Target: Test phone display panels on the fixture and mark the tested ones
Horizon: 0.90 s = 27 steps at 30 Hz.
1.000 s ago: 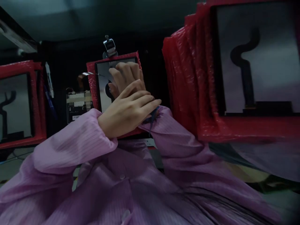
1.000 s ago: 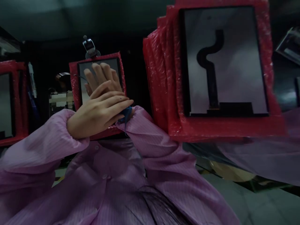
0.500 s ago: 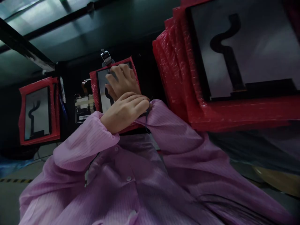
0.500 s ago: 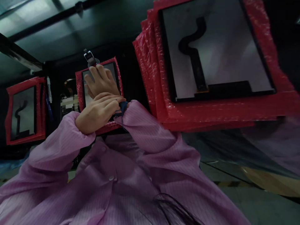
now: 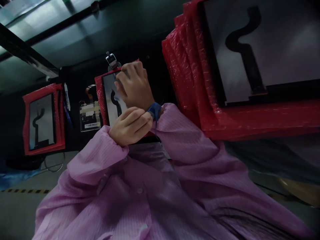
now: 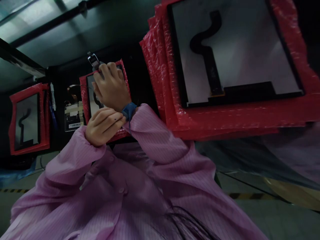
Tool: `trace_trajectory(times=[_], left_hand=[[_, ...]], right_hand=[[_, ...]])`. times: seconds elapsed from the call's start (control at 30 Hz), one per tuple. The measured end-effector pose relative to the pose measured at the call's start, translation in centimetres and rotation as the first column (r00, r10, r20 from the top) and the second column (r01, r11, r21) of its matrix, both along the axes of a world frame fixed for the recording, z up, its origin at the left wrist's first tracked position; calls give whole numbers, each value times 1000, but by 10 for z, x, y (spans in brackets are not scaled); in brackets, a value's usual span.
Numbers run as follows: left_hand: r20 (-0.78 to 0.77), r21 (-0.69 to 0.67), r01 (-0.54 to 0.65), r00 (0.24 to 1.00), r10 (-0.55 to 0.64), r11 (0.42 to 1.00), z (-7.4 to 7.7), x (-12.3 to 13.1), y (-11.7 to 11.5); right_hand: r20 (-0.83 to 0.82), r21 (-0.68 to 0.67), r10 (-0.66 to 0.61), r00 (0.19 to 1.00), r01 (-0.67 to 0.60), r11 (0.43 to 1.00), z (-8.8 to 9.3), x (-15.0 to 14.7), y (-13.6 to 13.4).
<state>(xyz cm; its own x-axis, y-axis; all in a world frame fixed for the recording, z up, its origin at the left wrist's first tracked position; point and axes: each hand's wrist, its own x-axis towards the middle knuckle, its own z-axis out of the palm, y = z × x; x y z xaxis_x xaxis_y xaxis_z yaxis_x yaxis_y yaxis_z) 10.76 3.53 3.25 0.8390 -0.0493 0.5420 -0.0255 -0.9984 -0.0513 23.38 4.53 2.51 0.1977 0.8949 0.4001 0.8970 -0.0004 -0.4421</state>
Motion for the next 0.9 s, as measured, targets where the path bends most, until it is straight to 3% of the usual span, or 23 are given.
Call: trace_trajectory(times=[0.1,0.23,0.33,0.43,0.5,0.67,0.77,0.9], left_hand=[[-6,12,14,1000,-14,1000,-3,-8,0],[39,-50,-50,998,52,997,-6,-8,-13],[85,-75,-194,976,200,978,-7,-2,-35],[112,-74,-407,904,414,910,-8,8,-57],[112,-89,-482,865,490,872,-9,13,-66],[135,-164,-458,867,480,874,-17,11,-65],[149,-314,-408,870,469,857,-25,7,-60],[182,-476,-379,840,510,794,-34,7,-59]], right_hand=[[-3,18,-40,999,40,999,-3,2,2],[28,14,-110,993,110,994,-7,1,3],[28,12,-166,986,165,986,-10,1,3],[6,10,-173,985,173,985,-15,2,5],[-56,38,-158,986,161,986,-21,4,8],[-203,177,-57,978,94,980,-35,7,12],[-152,105,-99,983,116,988,-31,5,11],[-60,-7,-146,987,146,989,-22,1,8]])
